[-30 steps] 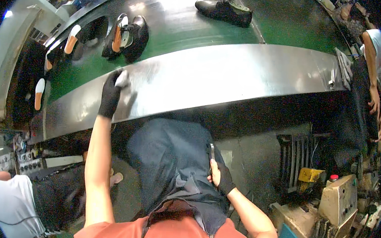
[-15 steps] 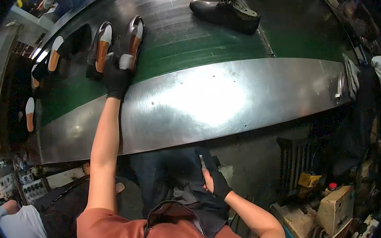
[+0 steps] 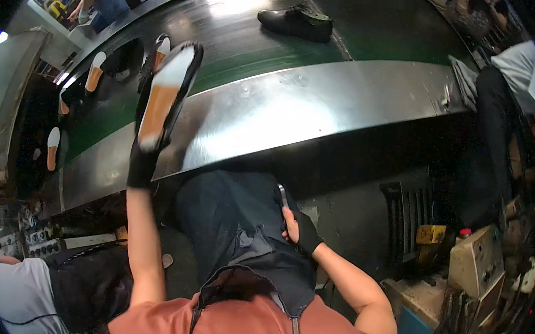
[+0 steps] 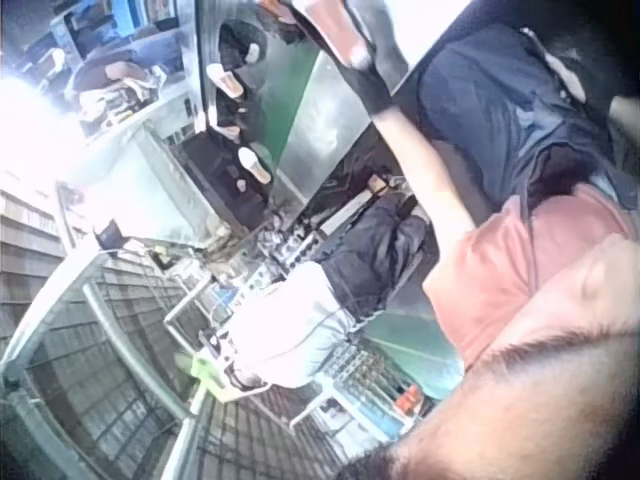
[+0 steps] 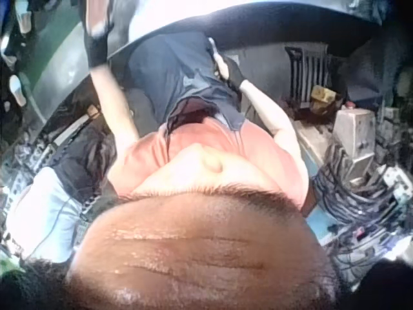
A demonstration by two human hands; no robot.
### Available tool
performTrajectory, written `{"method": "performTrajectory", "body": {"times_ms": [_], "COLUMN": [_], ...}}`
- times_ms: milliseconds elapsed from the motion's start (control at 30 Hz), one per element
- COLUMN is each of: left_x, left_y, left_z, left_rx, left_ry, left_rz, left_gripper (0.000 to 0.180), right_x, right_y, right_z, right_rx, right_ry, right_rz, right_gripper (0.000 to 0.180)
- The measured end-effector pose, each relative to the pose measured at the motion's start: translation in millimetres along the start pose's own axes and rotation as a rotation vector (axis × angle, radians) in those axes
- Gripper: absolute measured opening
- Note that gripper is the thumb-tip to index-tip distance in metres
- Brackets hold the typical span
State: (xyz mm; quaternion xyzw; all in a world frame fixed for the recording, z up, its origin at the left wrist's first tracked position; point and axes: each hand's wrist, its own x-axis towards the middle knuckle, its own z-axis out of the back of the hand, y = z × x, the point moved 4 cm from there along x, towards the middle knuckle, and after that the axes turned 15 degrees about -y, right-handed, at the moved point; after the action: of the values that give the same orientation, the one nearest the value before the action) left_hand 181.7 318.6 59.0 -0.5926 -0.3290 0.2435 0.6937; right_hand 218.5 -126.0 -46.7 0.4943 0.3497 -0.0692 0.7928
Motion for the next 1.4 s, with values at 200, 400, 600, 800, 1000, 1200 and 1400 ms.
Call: {"method": "performTrajectory", "body": {"times_ms": [200, 400, 600, 800, 1000, 1200, 1400], "left_x": [-158, -188, -167, -138, -155, -157, -193], "left_y": [-125, -97, -66, 2, -25, -30, -48], "left_z": [44, -37, -119, -130, -121, -137, -105], "left_rx": [0.199, 0.003, 0.131, -0.382, -0.347, -0.326, -0.470], "left_ry": [0.355, 0.363, 0.113, 0.351, 0.290, 0.253, 0.294], "left_rz": [0.065, 0.016, -0.317, 0.116, -0.057, 0.028, 0.138], "left_gripper": [0.069, 0.056, 0.022, 0.053, 0.053, 0.066, 0.086], "right_x": [-46, -75, -128, -91, -115, -76, -118], "right_y": [-5, 33, 65, 52, 84, 35, 37], "right_z": [35, 35, 8, -43, -58, -74, -66], "right_rx": [0.079, 0.160, 0.024, 0.290, 0.480, 0.019, -0.327], "right_ry": [-0.006, 0.051, 0.241, 0.350, 0.559, -0.010, 0.183], "right_rz": [0.067, 0.163, 0.137, 0.435, -0.085, 0.679, 1.101], "right_gripper": [0.061, 0.057, 0.051, 0.046, 0.047, 0.038, 0.034]}}
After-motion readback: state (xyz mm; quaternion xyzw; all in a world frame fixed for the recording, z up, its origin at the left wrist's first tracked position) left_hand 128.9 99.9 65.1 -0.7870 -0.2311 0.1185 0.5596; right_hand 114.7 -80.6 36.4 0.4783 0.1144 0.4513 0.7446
